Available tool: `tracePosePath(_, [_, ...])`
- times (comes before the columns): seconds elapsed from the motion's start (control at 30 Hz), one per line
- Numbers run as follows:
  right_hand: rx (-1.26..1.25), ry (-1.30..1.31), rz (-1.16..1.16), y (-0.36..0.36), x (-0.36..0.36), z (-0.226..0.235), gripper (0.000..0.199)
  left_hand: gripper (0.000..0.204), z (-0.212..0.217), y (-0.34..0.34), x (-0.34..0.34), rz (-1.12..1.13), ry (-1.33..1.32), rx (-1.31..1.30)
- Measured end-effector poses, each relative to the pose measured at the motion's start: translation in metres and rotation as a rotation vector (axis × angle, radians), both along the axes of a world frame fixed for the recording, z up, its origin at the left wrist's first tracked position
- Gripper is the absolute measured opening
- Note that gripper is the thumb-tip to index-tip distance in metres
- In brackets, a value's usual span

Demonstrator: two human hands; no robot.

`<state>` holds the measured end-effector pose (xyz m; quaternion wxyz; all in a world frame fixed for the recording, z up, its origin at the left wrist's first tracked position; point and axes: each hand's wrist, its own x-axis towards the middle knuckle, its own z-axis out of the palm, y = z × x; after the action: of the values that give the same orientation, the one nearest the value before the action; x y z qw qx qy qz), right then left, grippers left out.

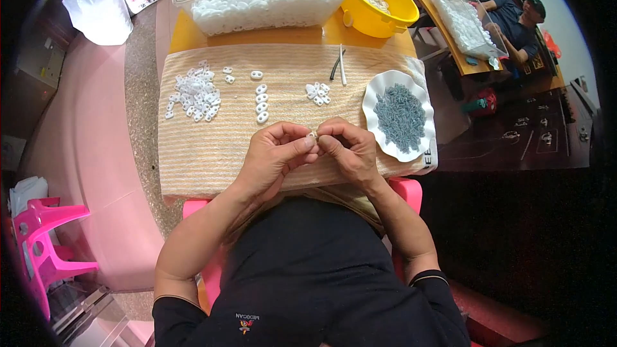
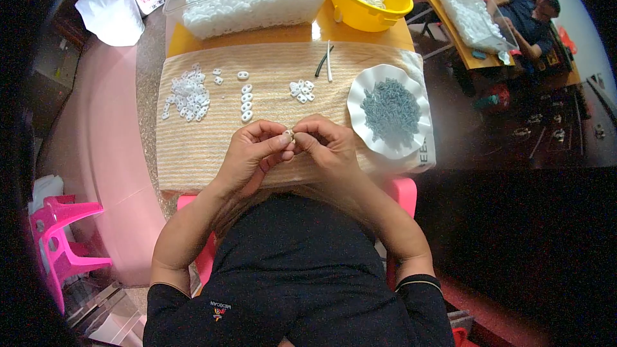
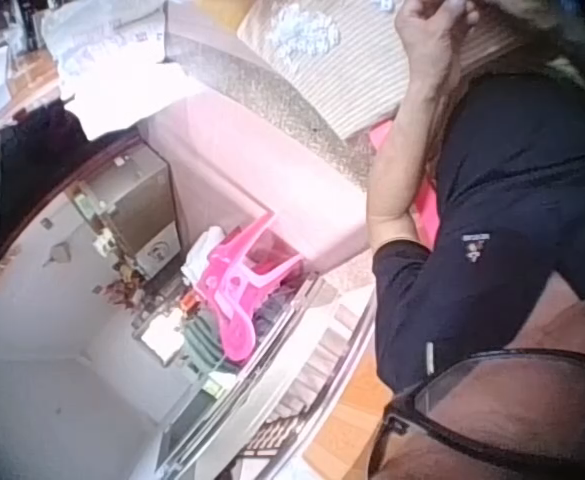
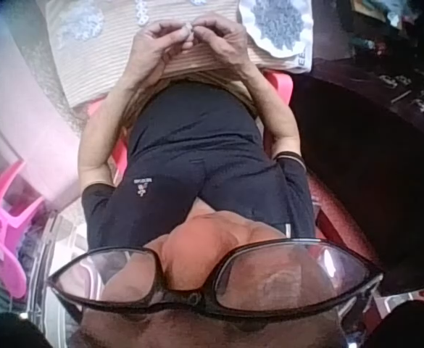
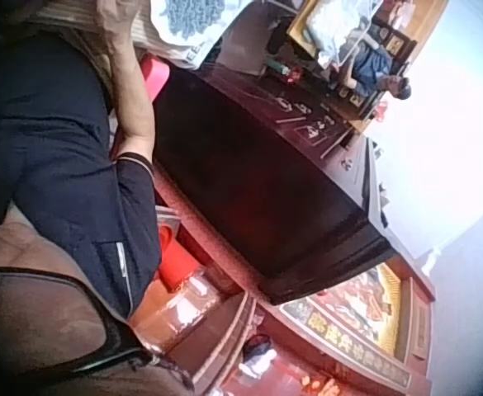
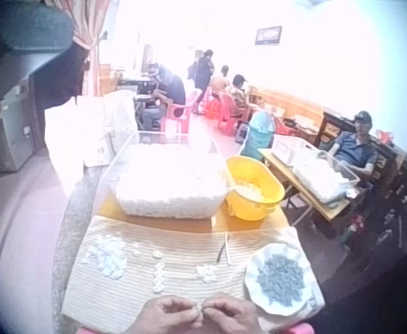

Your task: Assembling small white plastic components by inserting metal pins into them.

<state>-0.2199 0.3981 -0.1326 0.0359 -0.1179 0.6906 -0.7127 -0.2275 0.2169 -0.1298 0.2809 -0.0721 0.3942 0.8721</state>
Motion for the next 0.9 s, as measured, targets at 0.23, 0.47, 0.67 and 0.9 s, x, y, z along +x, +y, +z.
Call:
tracePosePath(0.23, [0.031, -0.122, -0.053, -0.002, 0.002, 0.011, 0.009, 0.016, -0.002, 0.000, 0.000, 0.000, 0.002, 0.023])
tracePosePath(0.47, [0.022, -0.117, -0.055, -0.001, 0.001, 0.007, 0.008, 0.016, -0.002, 0.000, 0.000, 0.008, -0.001, 0.021])
tracePosePath(0.67, [0.037, -0.093, -0.063, -0.002, 0.001, 0.004, 0.008, 0.017, -0.002, 0.000, 0.000, 0.010, -0.004, 0.008])
tracePosePath(0.9, [0.088, -0.098, -0.056, -0.002, 0.001, 0.005, 0.009, 0.016, -0.001, 0.002, 0.000, 0.030, -0.009, 0.000])
